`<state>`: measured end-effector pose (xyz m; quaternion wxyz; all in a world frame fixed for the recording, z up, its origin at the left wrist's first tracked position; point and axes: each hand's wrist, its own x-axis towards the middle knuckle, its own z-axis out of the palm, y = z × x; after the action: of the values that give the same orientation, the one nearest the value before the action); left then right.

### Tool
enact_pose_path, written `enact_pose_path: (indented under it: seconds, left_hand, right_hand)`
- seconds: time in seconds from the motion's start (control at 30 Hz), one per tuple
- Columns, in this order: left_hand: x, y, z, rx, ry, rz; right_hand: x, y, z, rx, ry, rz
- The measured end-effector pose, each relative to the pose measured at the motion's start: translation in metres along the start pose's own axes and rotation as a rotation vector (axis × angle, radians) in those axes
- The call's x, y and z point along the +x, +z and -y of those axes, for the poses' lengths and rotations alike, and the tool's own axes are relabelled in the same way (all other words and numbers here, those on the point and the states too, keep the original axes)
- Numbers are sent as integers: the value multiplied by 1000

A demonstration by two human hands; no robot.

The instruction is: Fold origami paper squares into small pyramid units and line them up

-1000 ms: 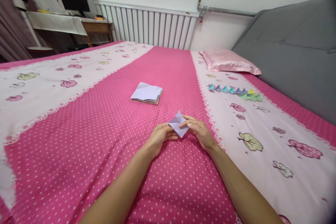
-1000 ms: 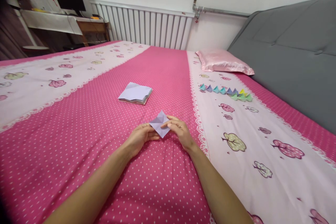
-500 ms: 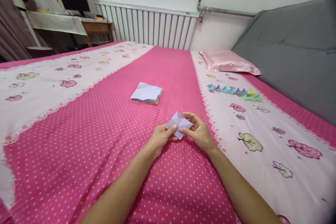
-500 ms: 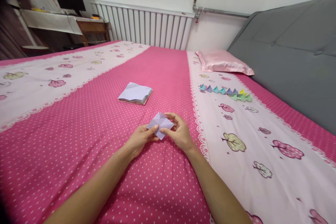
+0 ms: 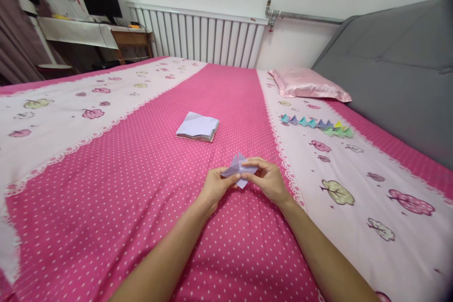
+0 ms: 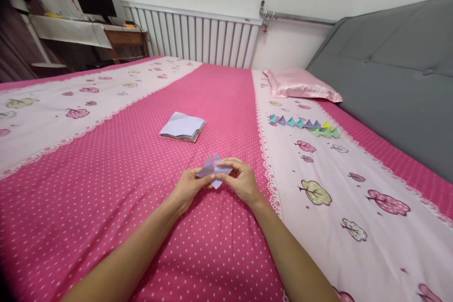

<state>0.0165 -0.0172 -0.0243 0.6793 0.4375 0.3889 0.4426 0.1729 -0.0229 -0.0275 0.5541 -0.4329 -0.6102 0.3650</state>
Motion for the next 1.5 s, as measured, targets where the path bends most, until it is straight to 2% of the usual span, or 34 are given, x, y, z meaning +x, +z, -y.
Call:
enact_pose_path:
  seconds: [0.33, 0.5, 0.77, 1.0, 1.2, 1.3, 1.5]
  left_hand:
    - [-1, 3, -4, 78, 78, -109]
    - [-2, 3, -5, 94, 87, -110]
    - [-3, 4, -6, 113, 78, -124]
    - [-4, 5, -8, 110, 75, -123]
    - [-6, 5, -12, 233, 135, -125]
    - [-6, 5, -12, 225, 106, -123]
    - [-5, 4, -10, 202, 103, -177]
  right_hand:
    - [-1, -3, 4, -110, -8, 62]
    - [0, -5, 4, -103, 50, 94]
    - [1, -8, 5, -212, 87, 82]
    - [1, -10, 6, -229, 58, 151]
    - [1, -11, 7, -278, 83, 205]
    - [1, -13, 7, -297, 76, 244]
    - [3, -16, 8, -327, 33, 293]
